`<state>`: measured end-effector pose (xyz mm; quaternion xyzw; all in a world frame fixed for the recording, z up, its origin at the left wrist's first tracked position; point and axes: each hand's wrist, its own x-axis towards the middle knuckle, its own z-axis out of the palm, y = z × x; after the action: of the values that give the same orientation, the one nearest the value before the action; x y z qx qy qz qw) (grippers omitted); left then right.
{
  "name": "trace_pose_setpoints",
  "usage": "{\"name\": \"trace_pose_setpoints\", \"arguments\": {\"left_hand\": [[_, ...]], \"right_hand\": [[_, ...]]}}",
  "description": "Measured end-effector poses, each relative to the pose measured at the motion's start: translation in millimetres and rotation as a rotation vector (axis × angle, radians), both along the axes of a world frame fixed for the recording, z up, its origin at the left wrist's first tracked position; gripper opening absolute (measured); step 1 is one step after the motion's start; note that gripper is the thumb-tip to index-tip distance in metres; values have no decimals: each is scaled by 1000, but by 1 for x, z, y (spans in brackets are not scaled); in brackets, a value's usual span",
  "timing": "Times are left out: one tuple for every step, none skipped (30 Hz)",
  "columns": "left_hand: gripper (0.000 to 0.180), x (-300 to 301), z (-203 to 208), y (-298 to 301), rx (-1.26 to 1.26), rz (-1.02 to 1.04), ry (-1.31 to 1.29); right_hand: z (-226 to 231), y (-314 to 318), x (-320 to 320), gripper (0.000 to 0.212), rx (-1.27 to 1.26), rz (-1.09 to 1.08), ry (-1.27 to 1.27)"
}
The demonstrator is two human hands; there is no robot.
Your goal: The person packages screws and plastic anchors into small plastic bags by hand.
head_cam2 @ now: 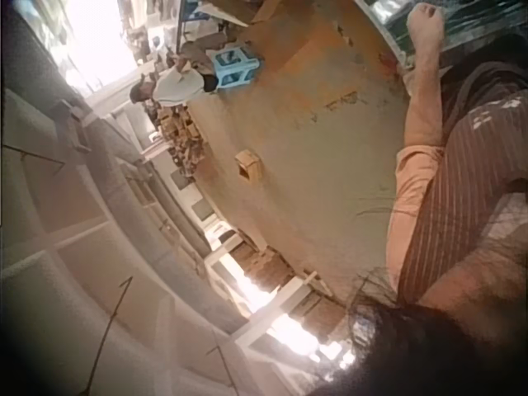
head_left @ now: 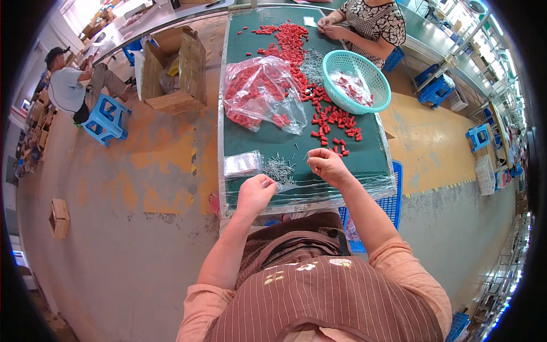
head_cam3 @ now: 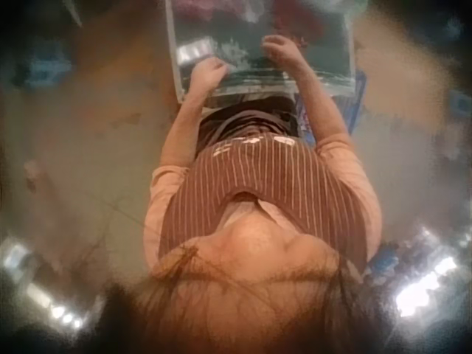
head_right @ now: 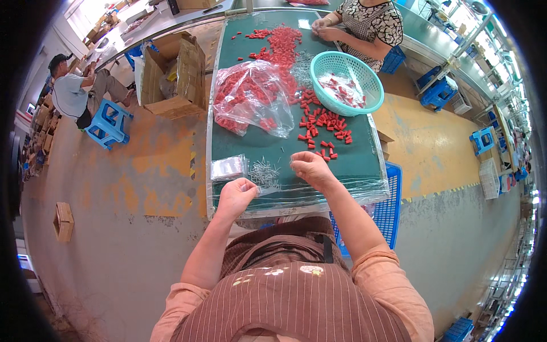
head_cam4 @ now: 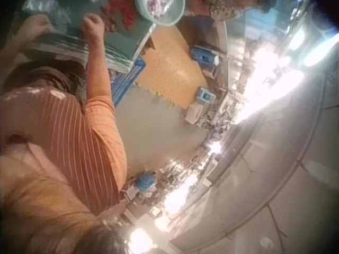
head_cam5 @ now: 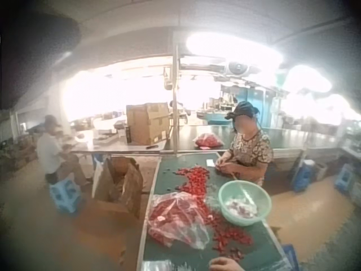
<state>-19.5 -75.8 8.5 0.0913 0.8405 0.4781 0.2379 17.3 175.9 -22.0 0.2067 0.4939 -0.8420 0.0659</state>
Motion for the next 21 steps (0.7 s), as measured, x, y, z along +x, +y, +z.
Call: {"name": "trace_pose_setpoints", "arguments": {"left_hand": [[17,-1,1,2,-17,-4,17],[17,-1,2,3,-18,-3,16],[18,-1,4,5,-5,12,9],[18,-2,5,5,10,26,2],[18,-3,5,6,9,27,1],[18,-5,4,6,-1,21,15],[18,-6,2,6,-11,15,30],[18,-7,0,6,-10,15,29],[18,-8,-1,6,-6,13,26],[18,-8,-4,6,-2,12,22],[18,-9,-6,6,-2,13,21],[19,-9,-8,6,-17,9,31],[19,-10,-9,6,-31,3,40],[19,-10,-9,7,-31,3,40],[20,-9,-9,7,-45,3,57],[21,-9,-8,8,-60,4,74],[21,-9,-7,9,-61,4,73],[20,-9,-5,11,-95,2,96],[19,-9,-3,13,-130,3,118],[19,-9,-1,15,-131,6,117],[19,-9,1,18,-152,-4,173]], "right_hand": [[3,-2,0,22,-5,-8,-8],[5,-3,0,27,-9,-16,-17],[4,-3,0,27,-11,-15,-18],[4,-2,0,31,-2,-4,-11],[5,-2,1,35,7,7,-4],[3,-1,0,35,6,7,-5],[1,0,0,32,-2,24,-2],[-1,1,-1,29,-11,40,1],[-2,1,-1,29,-11,40,1],[-1,1,-1,26,-4,40,-2],[-1,0,-2,23,3,40,-5],[-2,0,-2,23,3,42,-6],[-2,0,-3,21,11,48,-12],[-2,1,-3,19,20,55,-18],[-2,1,-3,19,20,55,-18],[-1,0,-3,20,42,60,-19],[1,-1,-4,20,64,65,-19],[3,-2,-3,20,64,65,-19],[7,-4,-3,20,65,70,-6],[11,-7,-3,20,66,74,7],[16,-11,-2,20,66,77,6]]}}
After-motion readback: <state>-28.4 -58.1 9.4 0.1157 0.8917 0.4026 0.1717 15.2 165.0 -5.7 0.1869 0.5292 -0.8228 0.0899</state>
